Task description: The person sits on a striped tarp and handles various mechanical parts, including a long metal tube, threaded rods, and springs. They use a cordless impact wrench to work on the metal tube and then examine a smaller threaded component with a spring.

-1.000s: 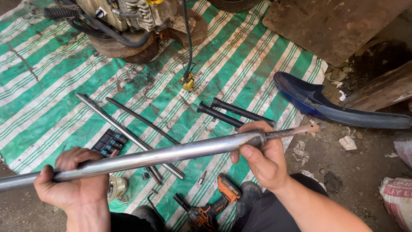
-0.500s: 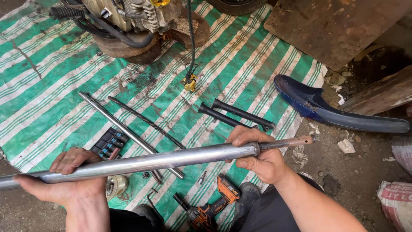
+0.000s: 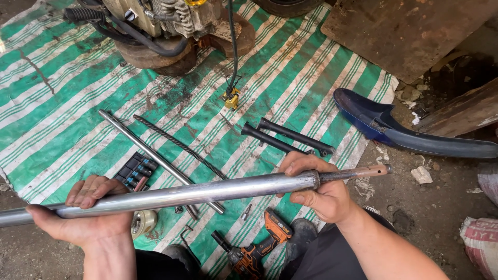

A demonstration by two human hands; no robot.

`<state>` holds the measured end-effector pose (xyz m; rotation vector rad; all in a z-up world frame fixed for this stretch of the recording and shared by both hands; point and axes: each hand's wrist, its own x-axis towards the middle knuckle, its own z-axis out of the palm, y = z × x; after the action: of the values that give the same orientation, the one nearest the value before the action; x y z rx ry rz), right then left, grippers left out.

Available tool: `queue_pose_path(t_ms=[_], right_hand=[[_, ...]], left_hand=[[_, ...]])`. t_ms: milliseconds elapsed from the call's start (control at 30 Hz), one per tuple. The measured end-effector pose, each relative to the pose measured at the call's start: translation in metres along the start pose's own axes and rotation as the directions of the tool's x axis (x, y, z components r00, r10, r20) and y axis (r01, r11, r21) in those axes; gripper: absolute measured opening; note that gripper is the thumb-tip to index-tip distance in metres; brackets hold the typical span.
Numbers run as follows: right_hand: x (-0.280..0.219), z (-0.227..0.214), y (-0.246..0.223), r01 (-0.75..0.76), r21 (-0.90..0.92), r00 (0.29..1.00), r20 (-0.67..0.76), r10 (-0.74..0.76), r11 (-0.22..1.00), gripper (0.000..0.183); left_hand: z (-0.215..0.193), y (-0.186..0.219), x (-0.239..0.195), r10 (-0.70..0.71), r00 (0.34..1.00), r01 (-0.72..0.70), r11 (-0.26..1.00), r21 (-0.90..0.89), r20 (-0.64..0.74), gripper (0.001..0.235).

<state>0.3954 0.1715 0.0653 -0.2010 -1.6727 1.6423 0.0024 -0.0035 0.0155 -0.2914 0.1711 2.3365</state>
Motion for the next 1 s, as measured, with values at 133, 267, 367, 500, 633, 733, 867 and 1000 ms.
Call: queue_pose_path(t_ms=[133,267,367,500,633,733,867,1000], right_hand=[[-0.001,0.001,-0.001,0.015,0.073,1.0,0.012,-0.016,0.997,0.032],[-0.003,-0.001,-0.001,0.016,0.017,1.0,-0.005,-0.016,1.0,0.033],[-0.005,-0.001,-0.002,0.013,0.014,1.0,-0.01,-0.013,1.0,0.033],[-0.004,0.002,-0.005,0.018,0.074,1.0,0.003,-0.018,0.997,0.034],[-0.008,0.005,0.006,0.055,0.141,0.998,-0.037,-0.05,0.988,0.038],[-0.013,0.0,0.016,0.018,0.256,0.994,-0.112,0.011,0.967,0.051],[-0.01,0.0,0.02,-0.007,0.275,0.989,-0.139,0.047,0.962,0.05],[-0.009,0.002,0.023,0.001,0.233,0.99,-0.134,0.031,0.973,0.047]], left_hand=[[-0.006,0.001,0.002,-0.025,0.998,0.025,1.0,0.004,0.06,0.054],[-0.004,0.001,0.0,-0.041,0.995,0.04,0.999,0.01,0.089,0.053],[-0.001,0.0,-0.002,-0.028,0.997,0.027,1.0,0.014,0.066,0.055],[0.0,-0.001,-0.005,-0.027,0.998,0.027,1.0,-0.002,0.052,0.056],[0.003,-0.002,-0.006,-0.065,0.997,0.066,0.997,-0.031,0.05,0.058],[0.001,-0.004,-0.007,-0.067,0.997,0.068,0.997,-0.039,0.025,0.052],[0.012,-0.012,-0.013,-0.05,0.998,0.047,0.996,-0.069,-0.038,0.052],[0.013,-0.013,-0.011,0.028,0.995,-0.031,0.999,-0.033,-0.098,0.053]])
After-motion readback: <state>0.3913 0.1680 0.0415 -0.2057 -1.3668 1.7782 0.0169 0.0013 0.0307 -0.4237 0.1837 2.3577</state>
